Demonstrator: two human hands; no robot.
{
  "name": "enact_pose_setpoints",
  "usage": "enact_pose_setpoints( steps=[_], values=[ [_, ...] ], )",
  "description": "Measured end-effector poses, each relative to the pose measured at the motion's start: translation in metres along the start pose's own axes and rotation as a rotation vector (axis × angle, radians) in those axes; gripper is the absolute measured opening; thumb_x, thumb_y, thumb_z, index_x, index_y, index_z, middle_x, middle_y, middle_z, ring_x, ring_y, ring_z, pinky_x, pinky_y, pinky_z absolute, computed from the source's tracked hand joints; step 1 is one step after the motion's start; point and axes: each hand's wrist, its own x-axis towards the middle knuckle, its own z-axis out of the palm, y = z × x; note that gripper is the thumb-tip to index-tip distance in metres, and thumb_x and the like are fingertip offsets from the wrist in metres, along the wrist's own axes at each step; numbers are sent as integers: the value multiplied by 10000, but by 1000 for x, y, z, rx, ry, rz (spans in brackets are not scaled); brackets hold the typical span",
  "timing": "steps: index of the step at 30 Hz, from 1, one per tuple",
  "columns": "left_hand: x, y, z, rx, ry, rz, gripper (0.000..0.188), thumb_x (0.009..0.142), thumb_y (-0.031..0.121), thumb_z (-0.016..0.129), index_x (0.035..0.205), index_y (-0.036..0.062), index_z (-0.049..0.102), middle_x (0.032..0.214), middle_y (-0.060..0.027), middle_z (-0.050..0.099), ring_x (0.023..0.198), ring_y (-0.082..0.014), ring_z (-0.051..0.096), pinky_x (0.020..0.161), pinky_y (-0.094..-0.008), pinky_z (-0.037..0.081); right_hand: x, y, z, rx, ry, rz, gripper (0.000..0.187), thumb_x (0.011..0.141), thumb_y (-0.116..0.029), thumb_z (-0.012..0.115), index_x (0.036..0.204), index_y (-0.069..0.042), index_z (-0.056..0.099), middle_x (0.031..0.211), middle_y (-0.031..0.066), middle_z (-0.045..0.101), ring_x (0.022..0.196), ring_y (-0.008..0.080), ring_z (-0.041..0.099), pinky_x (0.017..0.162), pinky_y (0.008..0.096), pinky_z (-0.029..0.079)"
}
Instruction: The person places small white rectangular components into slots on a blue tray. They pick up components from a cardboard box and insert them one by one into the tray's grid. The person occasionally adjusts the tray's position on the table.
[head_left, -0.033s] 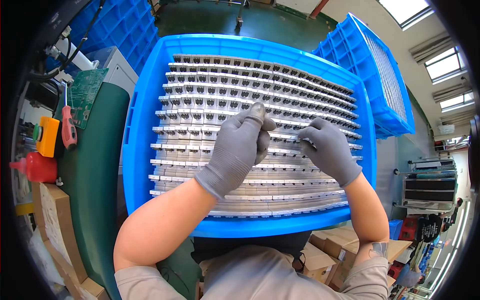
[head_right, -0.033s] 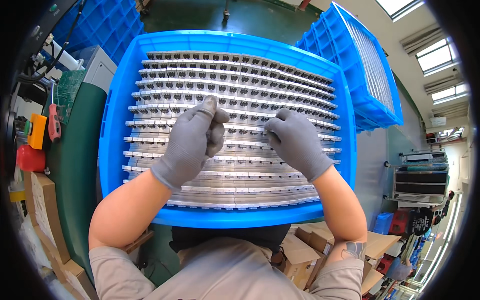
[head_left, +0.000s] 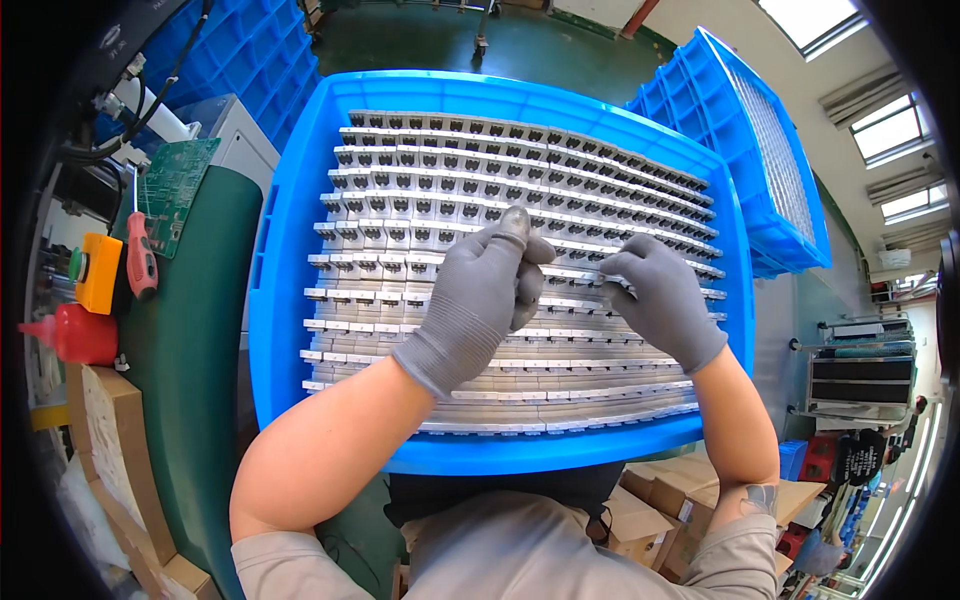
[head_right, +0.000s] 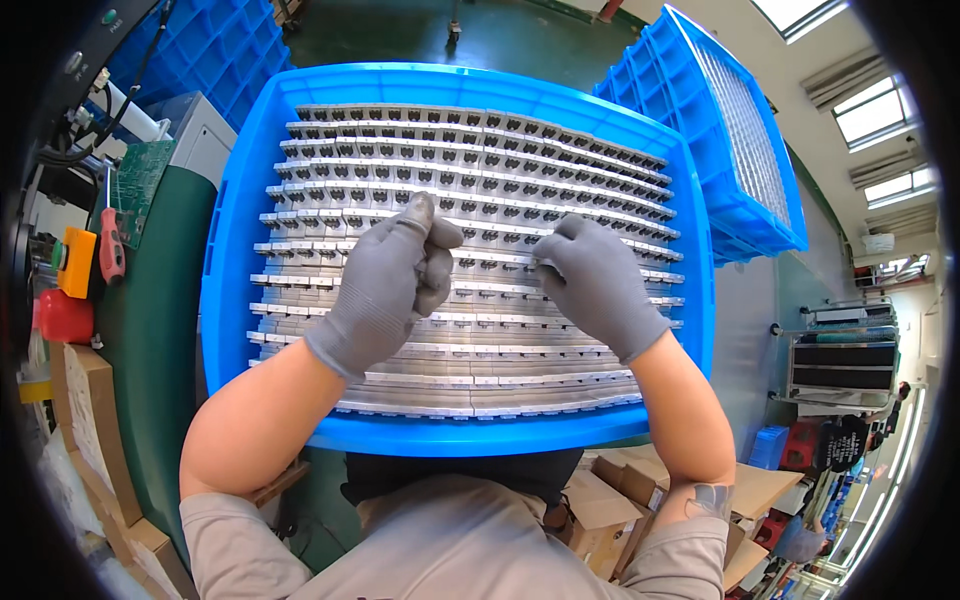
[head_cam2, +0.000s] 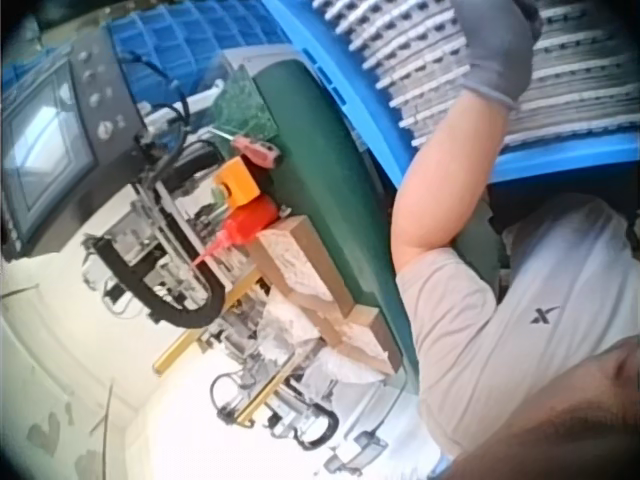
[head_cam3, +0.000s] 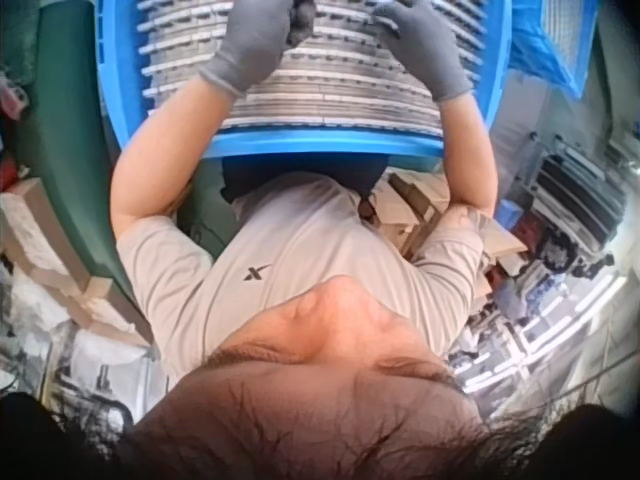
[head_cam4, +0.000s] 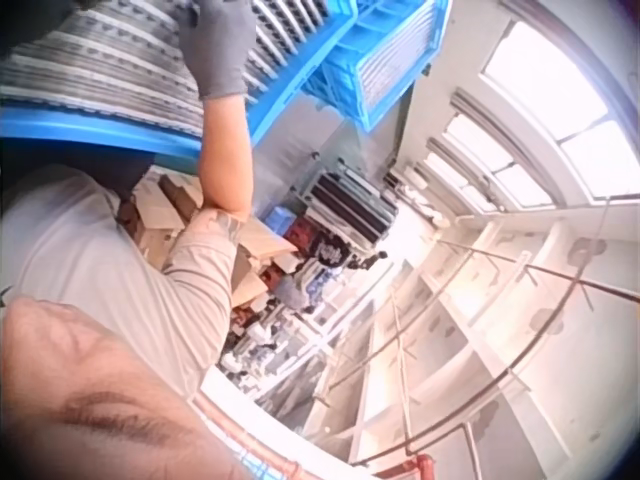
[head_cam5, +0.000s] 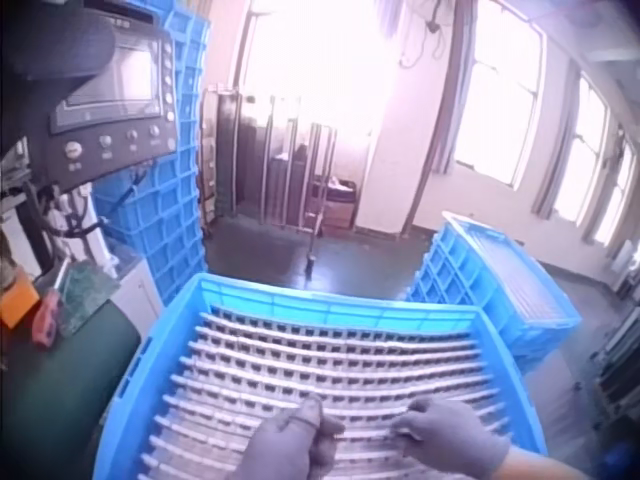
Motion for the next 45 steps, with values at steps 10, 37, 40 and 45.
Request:
enact_pose_setpoints(
  steps=[10, 37, 40, 45],
  values=[
    [-6, -17, 7, 168, -62, -219, 663, 1047, 621, 326, 862, 55, 617, 615, -13, 530, 468, -88, 459, 417, -236, 366, 13, -81, -20, 301, -86, -24, 170, 795, -104, 724, 951, -39, 711, 819, 114, 633, 712, 294, 647, 656, 395, 528],
    [-14, -7, 10, 50, -147, -241, 582, 1084, 539, 305, 877, 65, 572, 632, -41, 512, 498, -115, 438, 462, -250, 351, -2, -57, 14, 1432, 26, 371, 114, 961, -7, 606, 1060, 32, 645, 866, 56, 658, 765, 112, 665, 651, 265, 542],
    [-14, -15, 14, 26, -115, -259, 576, 1078, 545, 329, 860, 63, 556, 637, -40, 512, 503, -119, 443, 461, -252, 356, -1, -68, 16, 1215, 105, 253, 91, 982, -30, 578, 1028, 27, 632, 870, 68, 659, 745, 110, 665, 663, 266, 552],
    [-19, -14, 11, 39, -154, -90, 557, 1067, 562, 353, 826, 87, 515, 630, -31, 493, 498, -116, 445, 447, -256, 355, 2, -77, 8, 1413, 51, 368, 107, 1000, -48, 543, 1048, 28, 601, 854, 79, 655, 734, 123, 662, 673, 269, 555]
  ],
)
